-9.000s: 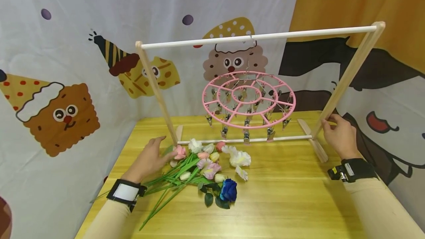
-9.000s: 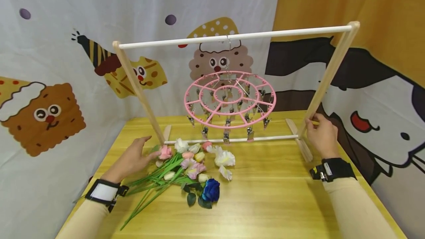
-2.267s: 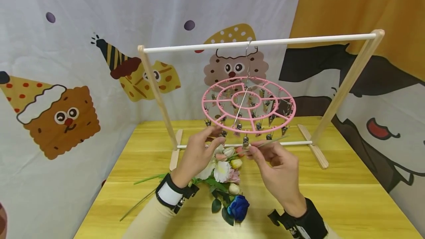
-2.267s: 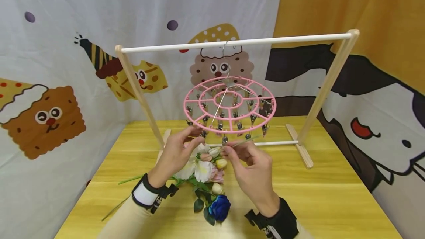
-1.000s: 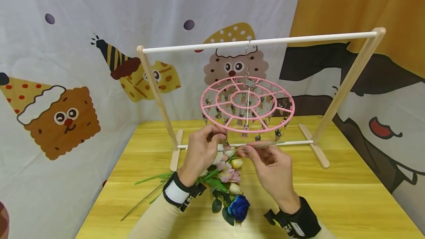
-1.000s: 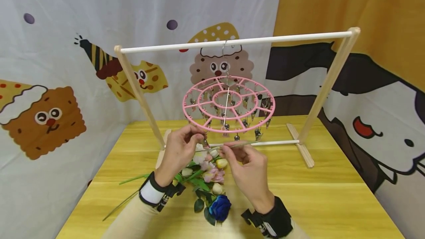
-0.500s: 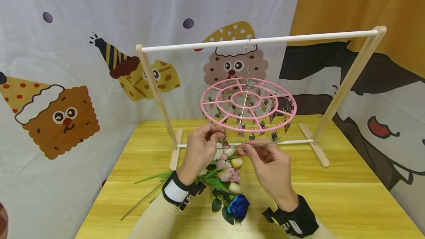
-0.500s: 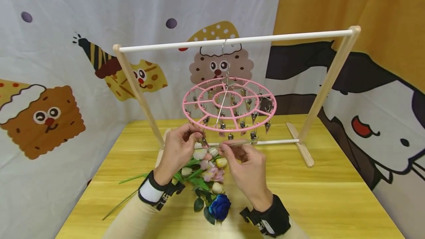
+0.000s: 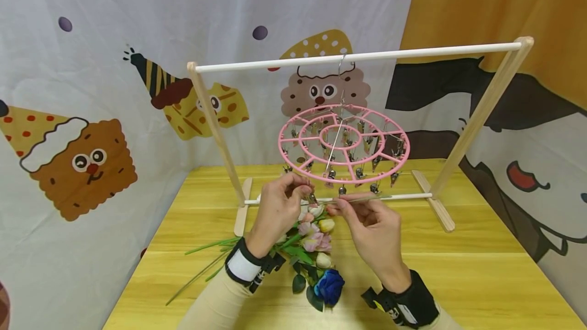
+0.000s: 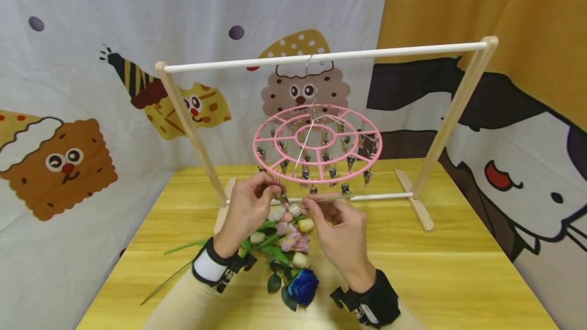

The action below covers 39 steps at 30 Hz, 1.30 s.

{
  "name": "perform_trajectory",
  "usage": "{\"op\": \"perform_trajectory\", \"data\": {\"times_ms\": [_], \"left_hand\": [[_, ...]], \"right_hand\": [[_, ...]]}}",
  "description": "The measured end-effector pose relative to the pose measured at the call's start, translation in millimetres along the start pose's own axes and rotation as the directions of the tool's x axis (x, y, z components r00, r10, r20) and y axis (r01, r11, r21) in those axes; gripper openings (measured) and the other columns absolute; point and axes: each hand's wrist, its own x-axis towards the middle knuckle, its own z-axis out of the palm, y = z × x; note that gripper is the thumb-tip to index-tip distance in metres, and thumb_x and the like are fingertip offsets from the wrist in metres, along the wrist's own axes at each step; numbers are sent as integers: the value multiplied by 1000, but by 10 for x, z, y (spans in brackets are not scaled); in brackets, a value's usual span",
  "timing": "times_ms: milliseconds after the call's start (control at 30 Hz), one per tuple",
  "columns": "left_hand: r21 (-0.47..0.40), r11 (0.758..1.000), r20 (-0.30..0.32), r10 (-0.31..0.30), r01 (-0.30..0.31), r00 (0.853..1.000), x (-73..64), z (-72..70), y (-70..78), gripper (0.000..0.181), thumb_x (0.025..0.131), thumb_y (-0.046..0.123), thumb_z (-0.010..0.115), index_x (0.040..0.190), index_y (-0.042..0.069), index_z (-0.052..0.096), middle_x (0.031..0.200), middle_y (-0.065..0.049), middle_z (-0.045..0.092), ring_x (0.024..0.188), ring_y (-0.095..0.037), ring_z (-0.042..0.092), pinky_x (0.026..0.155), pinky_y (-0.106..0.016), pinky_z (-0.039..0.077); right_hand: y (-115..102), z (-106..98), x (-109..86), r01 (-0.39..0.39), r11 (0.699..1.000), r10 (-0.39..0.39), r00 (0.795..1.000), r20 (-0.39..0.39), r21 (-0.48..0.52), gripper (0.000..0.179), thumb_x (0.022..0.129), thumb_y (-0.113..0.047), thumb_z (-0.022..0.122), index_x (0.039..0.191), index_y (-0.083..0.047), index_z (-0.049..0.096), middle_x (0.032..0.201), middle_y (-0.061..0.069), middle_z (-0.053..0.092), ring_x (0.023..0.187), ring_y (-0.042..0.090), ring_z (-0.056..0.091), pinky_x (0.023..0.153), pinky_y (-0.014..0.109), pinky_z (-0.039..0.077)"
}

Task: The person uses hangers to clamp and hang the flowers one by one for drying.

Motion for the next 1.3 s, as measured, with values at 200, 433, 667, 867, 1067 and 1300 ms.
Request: {"op": "perform_trajectory", "data": {"times_ms": [200,433,667,867,1067,1300], "left_hand": [[-7,1000,17,-10,10,1000,-5,8,-10,13,116,9,72,115,9,85,105,-10,88,92,-23,84,79,-24,65],[14,998,13,55,-56,998,-12,-21,-45,15,113,19,77,122,10,84,113,-8,89,100,-23,86,82,-27,66],[14,998,29,66,-67,997,-43,-40,-73,20,116,23,74,130,11,82,118,-6,87,106,-21,85,89,-29,68],[3,998,43,62,-62,997,-64,-45,-102,21,116,21,75,133,11,81,123,-8,88,110,-21,86,95,-32,71],[-13,998,72,56,-56,996,-66,-39,-104,24,112,15,81,135,10,80,124,-13,87,111,-23,87,97,-33,72],[-12,999,62,44,-44,997,-80,-49,-90,24,111,15,83,134,10,81,123,-11,87,110,-23,87,99,-32,72]], "right_hand": [[4,-12,-14,-15,999,15,1000,-8,-34,30,102,21,76,125,3,81,105,25,87,92,17,89,68,21,67],[20,-10,-10,-40,999,40,999,-9,-34,28,102,19,76,125,3,81,108,23,87,92,19,89,69,21,67],[24,10,-12,-65,997,64,998,-11,-29,25,103,18,77,122,2,83,106,21,86,91,20,89,67,21,66],[20,27,-19,-44,999,43,999,-7,-27,27,103,20,75,124,4,83,106,24,84,93,15,88,69,19,66],[-4,43,-10,-28,1000,28,1000,-8,-14,29,103,20,75,126,3,82,105,27,85,95,6,87,76,21,69],[-10,12,-45,-57,995,58,998,12,-77,31,103,16,77,130,2,81,108,21,87,96,9,88,82,23,70]]}}
